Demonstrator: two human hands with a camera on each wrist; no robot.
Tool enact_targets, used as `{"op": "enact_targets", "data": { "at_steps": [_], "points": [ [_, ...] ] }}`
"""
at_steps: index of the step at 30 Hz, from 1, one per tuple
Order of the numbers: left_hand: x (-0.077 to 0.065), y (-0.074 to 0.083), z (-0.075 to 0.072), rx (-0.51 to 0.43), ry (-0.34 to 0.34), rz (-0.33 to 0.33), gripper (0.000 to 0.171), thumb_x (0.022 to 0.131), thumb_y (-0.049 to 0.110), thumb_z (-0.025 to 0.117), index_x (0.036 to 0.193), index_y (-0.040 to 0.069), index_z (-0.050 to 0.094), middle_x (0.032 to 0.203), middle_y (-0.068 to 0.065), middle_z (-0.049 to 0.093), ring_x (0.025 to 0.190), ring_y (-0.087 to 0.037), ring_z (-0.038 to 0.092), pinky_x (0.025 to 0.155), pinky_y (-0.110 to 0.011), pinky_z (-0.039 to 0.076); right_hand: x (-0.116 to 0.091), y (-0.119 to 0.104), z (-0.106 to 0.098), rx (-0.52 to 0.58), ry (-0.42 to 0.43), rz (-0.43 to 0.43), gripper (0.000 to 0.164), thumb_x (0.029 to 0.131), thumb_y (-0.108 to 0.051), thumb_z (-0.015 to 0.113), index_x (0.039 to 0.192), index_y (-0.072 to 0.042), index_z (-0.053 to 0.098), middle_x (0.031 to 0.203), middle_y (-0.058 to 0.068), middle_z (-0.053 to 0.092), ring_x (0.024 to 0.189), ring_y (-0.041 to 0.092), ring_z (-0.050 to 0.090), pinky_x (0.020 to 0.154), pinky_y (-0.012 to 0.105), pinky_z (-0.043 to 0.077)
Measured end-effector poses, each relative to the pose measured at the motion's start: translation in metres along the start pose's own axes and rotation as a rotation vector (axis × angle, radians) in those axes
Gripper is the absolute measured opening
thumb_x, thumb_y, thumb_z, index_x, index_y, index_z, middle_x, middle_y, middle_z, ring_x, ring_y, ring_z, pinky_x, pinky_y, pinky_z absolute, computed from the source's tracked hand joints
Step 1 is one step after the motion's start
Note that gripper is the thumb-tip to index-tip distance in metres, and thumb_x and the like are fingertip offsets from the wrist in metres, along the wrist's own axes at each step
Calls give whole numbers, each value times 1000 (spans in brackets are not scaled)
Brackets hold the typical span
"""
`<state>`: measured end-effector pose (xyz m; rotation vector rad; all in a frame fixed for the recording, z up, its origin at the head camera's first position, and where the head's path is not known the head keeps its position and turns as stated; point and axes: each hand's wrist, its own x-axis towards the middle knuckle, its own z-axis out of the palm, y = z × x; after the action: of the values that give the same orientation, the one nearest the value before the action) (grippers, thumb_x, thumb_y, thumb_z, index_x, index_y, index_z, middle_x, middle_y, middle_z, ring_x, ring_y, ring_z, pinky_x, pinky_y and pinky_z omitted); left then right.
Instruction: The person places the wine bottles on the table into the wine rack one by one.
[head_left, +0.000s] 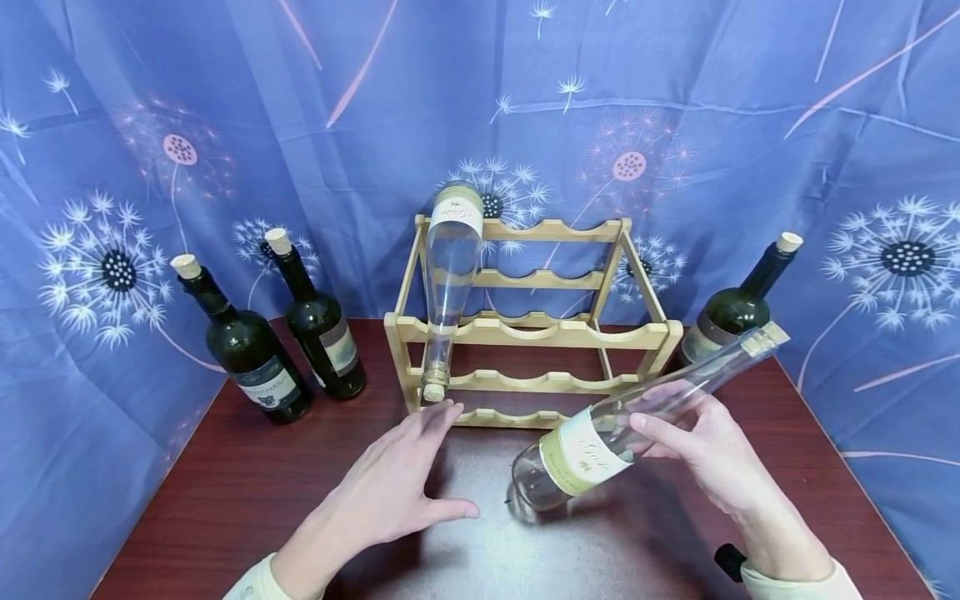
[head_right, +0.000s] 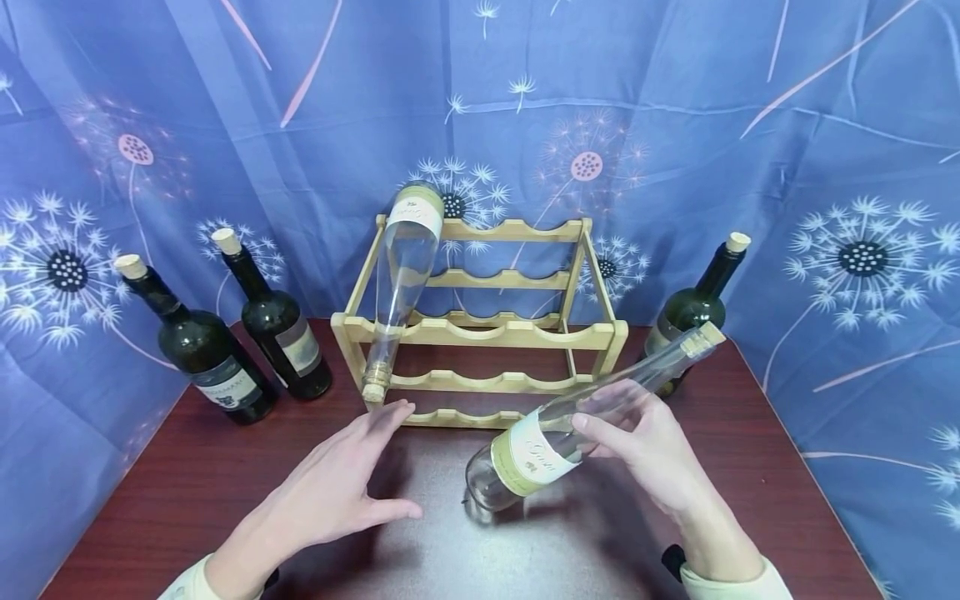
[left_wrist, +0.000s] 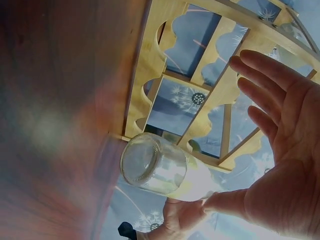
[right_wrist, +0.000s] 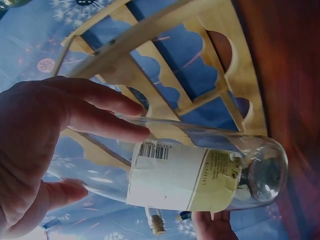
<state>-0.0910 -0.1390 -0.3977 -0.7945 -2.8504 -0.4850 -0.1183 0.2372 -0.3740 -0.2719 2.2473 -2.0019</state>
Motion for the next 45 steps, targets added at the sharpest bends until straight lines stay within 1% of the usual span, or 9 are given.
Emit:
{"op": "enact_targets", "data": {
  "at_steps": [5, 11, 15, 18, 22, 30, 39, 42, 45],
  "points": [
    [1, 1, 3, -23, -1, 18, 108, 66, 86, 52, 151, 25, 26, 151, -3, 34, 133, -22, 39, 102, -44, 40, -1, 4, 8, 5, 7, 5, 35, 91, -6, 64, 117, 10, 47, 101, 22, 68, 76, 41, 67, 68, 46, 56],
    [1, 4, 8, -15, 17, 31, 109, 64, 84, 57, 152, 28, 24, 148, 0, 40, 128, -19, 45, 100, -38, 42, -2, 8, 19, 47, 1, 12, 37, 90, -6, 65, 118, 9, 46, 108, 26, 65, 79, 43, 67, 70, 46, 56],
    [1, 6, 13, -41, 23, 48, 109, 64, 82, 60, 151, 26, 25, 146, 0, 40, 126, -19, 46, 99, -38, 42, -1, 12, 27, 51, -11, 43, 39, 89, -8, 67, 119, 8, 47, 107, 25, 65, 80, 39, 68, 70, 46, 56],
    [1, 7, 16, -63, 34, 69, 110, 64, 81, 61, 151, 23, 26, 146, 0, 40, 127, -17, 45, 101, -38, 41, -1, 14, 34, 62, -18, 53, 40, 89, -8, 68, 119, 7, 46, 107, 26, 65, 79, 38, 68, 71, 46, 56],
    [1, 8, 21, -82, 36, 93, 111, 65, 83, 58, 151, 21, 26, 148, 1, 38, 130, -17, 42, 103, -38, 39, -2, 17, 40, 103, -30, 39, 41, 88, -6, 67, 119, 8, 44, 109, 29, 64, 79, 39, 67, 71, 45, 56],
    [2, 12, 27, -91, 31, 107, 113, 65, 83, 56, 152, 20, 24, 150, -1, 34, 134, -19, 38, 105, -40, 38, -5, 19, 53, 213, -66, -8, 38, 90, -2, 63, 120, 11, 43, 112, 31, 62, 85, 45, 66, 74, 47, 55],
    [4, 16, 32, -78, 48, 106, 114, 63, 86, 54, 152, 21, 23, 151, 2, 31, 135, -17, 36, 104, -41, 38, -8, 23, 71, 305, -63, -1, 39, 90, 0, 62, 122, 12, 42, 115, 33, 60, 86, 42, 67, 75, 45, 55],
    [4, 16, 35, -81, 48, 113, 114, 64, 85, 54, 152, 20, 24, 151, 0, 32, 135, -18, 36, 104, -42, 38, -9, 26, 77, 333, -55, 3, 39, 90, 0, 62, 121, 12, 43, 115, 34, 60, 84, 41, 67, 74, 44, 55],
    [4, 16, 36, -81, 51, 120, 114, 64, 84, 56, 152, 19, 24, 150, -3, 35, 133, -20, 39, 102, -44, 39, -10, 29, 81, 348, -60, -19, 39, 90, 1, 62, 121, 12, 42, 115, 35, 59, 84, 41, 68, 72, 43, 56]
  ]
}}
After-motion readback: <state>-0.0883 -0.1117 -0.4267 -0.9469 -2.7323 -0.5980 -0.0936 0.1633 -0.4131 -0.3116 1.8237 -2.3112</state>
